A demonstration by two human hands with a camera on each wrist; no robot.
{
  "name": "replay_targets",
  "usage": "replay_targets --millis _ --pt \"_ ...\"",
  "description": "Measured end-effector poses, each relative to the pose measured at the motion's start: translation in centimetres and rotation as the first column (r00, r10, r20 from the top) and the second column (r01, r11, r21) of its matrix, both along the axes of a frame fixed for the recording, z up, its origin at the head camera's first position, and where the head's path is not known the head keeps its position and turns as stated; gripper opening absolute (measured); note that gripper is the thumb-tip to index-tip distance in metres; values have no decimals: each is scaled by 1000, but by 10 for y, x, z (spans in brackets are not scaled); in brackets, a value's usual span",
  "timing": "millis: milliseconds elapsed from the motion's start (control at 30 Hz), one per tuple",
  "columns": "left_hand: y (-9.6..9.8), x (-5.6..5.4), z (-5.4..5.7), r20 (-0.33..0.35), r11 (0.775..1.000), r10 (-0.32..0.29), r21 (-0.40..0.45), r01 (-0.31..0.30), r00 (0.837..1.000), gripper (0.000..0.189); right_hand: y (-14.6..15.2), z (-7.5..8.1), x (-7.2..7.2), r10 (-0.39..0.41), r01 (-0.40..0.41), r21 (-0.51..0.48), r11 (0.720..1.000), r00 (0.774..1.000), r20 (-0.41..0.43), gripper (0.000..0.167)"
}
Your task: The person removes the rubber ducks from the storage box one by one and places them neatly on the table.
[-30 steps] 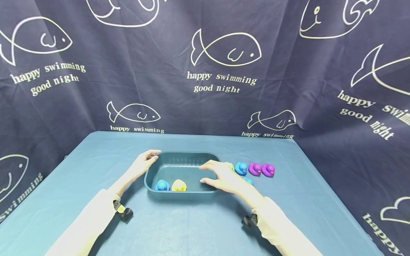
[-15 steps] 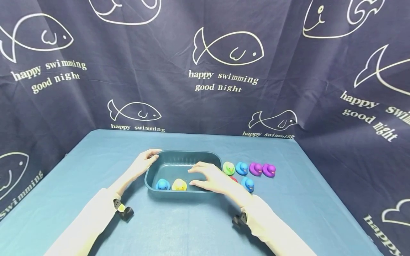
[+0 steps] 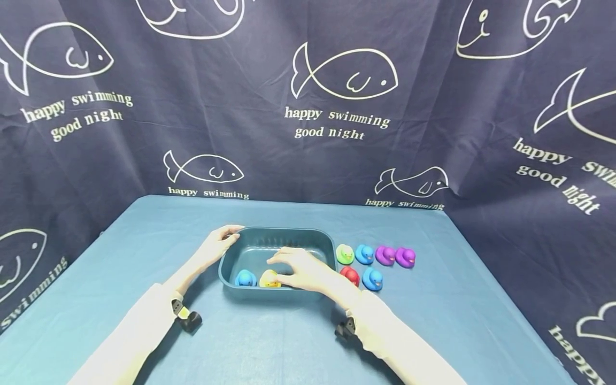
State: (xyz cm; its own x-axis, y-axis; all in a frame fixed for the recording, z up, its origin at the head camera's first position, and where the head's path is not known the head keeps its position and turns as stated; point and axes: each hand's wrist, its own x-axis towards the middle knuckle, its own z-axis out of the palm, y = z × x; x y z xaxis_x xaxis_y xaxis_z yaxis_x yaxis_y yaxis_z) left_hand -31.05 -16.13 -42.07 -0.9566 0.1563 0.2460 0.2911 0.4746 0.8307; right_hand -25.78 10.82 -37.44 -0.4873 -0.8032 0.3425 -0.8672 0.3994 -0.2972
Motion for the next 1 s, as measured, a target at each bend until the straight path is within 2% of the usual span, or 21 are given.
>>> replay_targets --millis 167,467,700,1000 --pt "0 -1 0 -2 1000 -4 -5 4 1000 32 -6 -2 -1 7 -8 7 1000 999 39 35" --pt "0 -1 -1 5 1000 -12 10 12 1000 33 -8 -12 -7 63 -55 -92 994 994 84 33" --pt "0 -3 1 3 1000 -7 9 7 1000 33 -8 -17 -11 66 -53 -114 992 991 116 32" --pt "-1 -2 1 6 999 -26 31 26 1000 31 -9 -19 -12 70 -51 -119 992 985 159 19"
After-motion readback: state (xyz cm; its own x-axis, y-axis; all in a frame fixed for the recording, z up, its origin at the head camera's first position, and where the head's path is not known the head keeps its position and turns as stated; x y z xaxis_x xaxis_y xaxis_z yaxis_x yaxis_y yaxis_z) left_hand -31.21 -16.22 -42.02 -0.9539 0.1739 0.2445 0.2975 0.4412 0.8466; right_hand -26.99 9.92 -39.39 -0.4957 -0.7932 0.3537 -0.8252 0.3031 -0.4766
